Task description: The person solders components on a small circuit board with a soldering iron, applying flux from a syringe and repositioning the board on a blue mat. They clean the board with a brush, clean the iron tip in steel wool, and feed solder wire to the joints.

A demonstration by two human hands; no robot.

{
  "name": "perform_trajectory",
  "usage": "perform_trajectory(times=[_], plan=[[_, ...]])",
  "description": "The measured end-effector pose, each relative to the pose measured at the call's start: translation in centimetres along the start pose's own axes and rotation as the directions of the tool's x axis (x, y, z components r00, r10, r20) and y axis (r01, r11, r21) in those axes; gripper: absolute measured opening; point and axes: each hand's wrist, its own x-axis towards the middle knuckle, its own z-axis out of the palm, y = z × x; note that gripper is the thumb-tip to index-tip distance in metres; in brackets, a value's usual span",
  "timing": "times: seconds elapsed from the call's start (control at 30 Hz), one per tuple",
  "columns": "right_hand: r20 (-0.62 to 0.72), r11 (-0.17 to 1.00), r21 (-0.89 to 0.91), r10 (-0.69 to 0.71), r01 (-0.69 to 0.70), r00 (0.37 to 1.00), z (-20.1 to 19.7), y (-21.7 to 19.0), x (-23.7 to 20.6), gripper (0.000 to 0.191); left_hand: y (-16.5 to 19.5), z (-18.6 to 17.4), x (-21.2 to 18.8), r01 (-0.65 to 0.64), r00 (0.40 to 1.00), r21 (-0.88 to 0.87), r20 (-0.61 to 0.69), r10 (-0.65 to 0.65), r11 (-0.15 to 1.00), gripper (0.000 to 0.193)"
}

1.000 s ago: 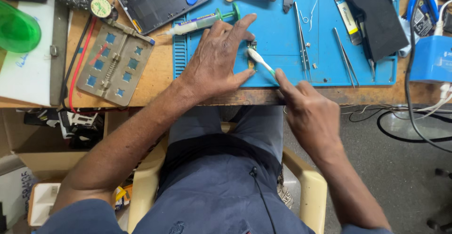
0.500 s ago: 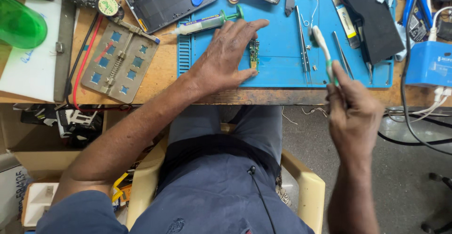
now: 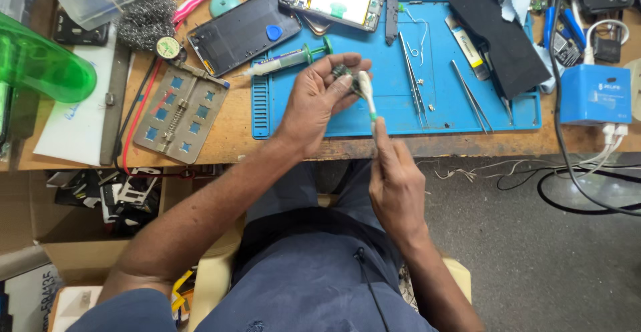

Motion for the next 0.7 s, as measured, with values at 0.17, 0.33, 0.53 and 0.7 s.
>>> perform_trajectory(times=[0.17,0.33,0.53,0.7], plan=[[0.044,1.0,0.001,-0.018,0.018,0.999,0.6,0.2,0.0,0.062,-1.1,1.6,-0.1,-0.132,0.988,-0.196,-0.105,0.113,0.972,0.034],[0.045,1.0,-0.029,0.004,-0.002,0.999,-0.1,-0.8,1.0,0.059,-1.6,3.8,-1.3,-0.128,0.988,-0.257,-0.114,0.102,0.958,0.042],[0.072,0.994,-0.049,0.097,-0.094,0.993,-1.3,-1.9,1.5,0.058,-1.8,4.6,-1.5,-0.199,0.975,-0.261,-0.15,0.164,0.945,0.043],[-0.09,0.99,-0.049,-0.135,0.131,0.987,-1.1,-1.9,0.7,0.056,-1.6,4.5,-1.4,-0.287,0.954,-0.257,-0.158,0.253,0.923,0.041]])
